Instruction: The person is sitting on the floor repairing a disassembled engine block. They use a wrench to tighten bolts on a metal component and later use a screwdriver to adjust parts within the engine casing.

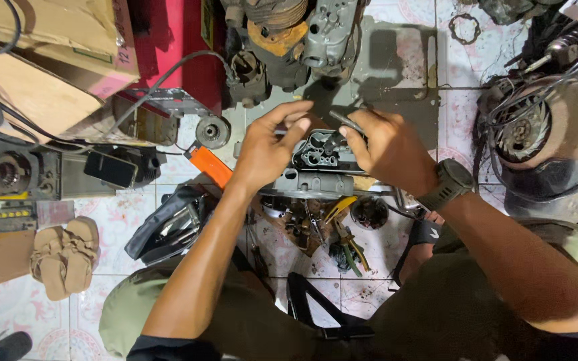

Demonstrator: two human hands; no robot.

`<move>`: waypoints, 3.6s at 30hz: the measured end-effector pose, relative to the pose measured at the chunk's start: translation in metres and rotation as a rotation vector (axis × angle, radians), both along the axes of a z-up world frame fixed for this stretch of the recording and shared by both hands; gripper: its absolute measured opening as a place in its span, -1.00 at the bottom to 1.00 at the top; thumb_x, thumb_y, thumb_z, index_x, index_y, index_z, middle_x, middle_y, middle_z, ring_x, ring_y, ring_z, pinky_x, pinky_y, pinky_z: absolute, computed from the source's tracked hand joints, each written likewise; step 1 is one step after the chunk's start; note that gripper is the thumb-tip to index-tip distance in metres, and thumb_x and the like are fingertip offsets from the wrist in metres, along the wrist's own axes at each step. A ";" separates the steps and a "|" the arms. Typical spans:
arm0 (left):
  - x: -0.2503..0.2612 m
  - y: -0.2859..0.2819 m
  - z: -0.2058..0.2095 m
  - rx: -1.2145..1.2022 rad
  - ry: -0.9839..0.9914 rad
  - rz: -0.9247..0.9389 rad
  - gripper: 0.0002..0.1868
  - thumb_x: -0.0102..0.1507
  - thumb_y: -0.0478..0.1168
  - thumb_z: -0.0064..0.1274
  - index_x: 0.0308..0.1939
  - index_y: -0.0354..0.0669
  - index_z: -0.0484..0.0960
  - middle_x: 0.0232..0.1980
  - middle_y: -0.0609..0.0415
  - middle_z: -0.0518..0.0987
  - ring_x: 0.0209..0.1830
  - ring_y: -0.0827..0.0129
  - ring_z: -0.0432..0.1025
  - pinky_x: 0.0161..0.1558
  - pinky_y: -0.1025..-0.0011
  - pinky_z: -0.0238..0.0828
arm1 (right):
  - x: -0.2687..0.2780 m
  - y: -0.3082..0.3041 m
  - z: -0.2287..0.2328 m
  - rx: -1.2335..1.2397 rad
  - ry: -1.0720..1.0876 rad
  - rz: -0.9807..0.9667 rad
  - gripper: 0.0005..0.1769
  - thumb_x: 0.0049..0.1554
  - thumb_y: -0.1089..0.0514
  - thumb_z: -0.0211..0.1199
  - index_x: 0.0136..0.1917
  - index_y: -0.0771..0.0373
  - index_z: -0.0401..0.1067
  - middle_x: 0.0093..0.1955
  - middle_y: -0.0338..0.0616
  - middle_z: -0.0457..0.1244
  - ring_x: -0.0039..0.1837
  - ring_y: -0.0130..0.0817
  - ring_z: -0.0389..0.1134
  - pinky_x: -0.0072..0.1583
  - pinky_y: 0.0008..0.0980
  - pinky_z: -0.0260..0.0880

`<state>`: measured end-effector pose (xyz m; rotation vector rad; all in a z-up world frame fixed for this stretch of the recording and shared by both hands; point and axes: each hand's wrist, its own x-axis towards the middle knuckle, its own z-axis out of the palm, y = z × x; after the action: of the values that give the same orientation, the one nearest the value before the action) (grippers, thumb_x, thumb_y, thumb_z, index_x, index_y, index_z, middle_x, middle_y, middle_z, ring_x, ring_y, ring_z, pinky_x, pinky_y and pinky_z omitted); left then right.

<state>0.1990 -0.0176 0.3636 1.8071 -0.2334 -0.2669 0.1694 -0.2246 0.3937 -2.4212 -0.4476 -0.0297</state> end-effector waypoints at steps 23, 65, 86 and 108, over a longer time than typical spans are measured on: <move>-0.002 -0.037 -0.002 -0.078 -0.075 -0.043 -0.77 0.24 -0.30 0.03 -0.06 0.06 0.64 -0.32 0.05 0.64 -0.34 0.51 0.43 -0.29 0.44 0.44 | -0.009 -0.005 -0.014 0.005 -0.010 -0.067 -0.78 0.16 0.13 0.14 -0.13 0.36 0.42 -0.46 0.11 0.25 -0.39 -0.01 0.35 -0.41 -0.27 0.29; -0.108 -0.033 0.015 0.343 0.184 -0.666 -0.66 0.17 -0.28 0.01 0.03 -0.28 0.48 0.07 -0.24 0.50 0.06 -0.14 0.40 0.06 0.03 0.35 | -0.022 -0.055 0.054 0.181 0.483 0.091 -0.75 0.21 0.22 -0.05 -0.24 0.32 0.37 -0.47 -0.01 0.22 -0.43 -0.24 0.17 -0.23 -0.29 0.26; -0.023 -0.021 -0.025 0.383 -0.008 -0.057 -0.77 0.22 -0.27 -0.08 -0.08 0.05 0.60 -0.29 0.17 0.63 -0.15 0.14 0.51 -0.05 0.17 0.40 | -0.010 -0.015 -0.004 0.129 -0.045 -0.077 -0.89 0.17 0.25 0.12 -0.13 0.35 0.40 -0.36 0.12 0.27 -0.23 0.07 0.35 -0.17 -0.15 0.34; -0.008 -0.026 0.012 0.075 -0.203 -0.064 -0.71 0.29 -0.32 -0.10 0.08 -0.06 0.53 -0.07 -0.09 0.60 -0.12 0.03 0.50 -0.16 0.16 0.48 | -0.006 -0.003 -0.005 0.123 0.018 -0.033 -0.82 0.19 0.22 0.06 -0.18 0.39 0.37 -0.43 0.20 0.23 -0.33 0.17 0.31 -0.29 -0.14 0.29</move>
<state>0.1911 -0.0432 0.3757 1.9040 -0.4294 -0.1382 0.1638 -0.2274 0.3888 -2.3057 -0.3861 -0.0487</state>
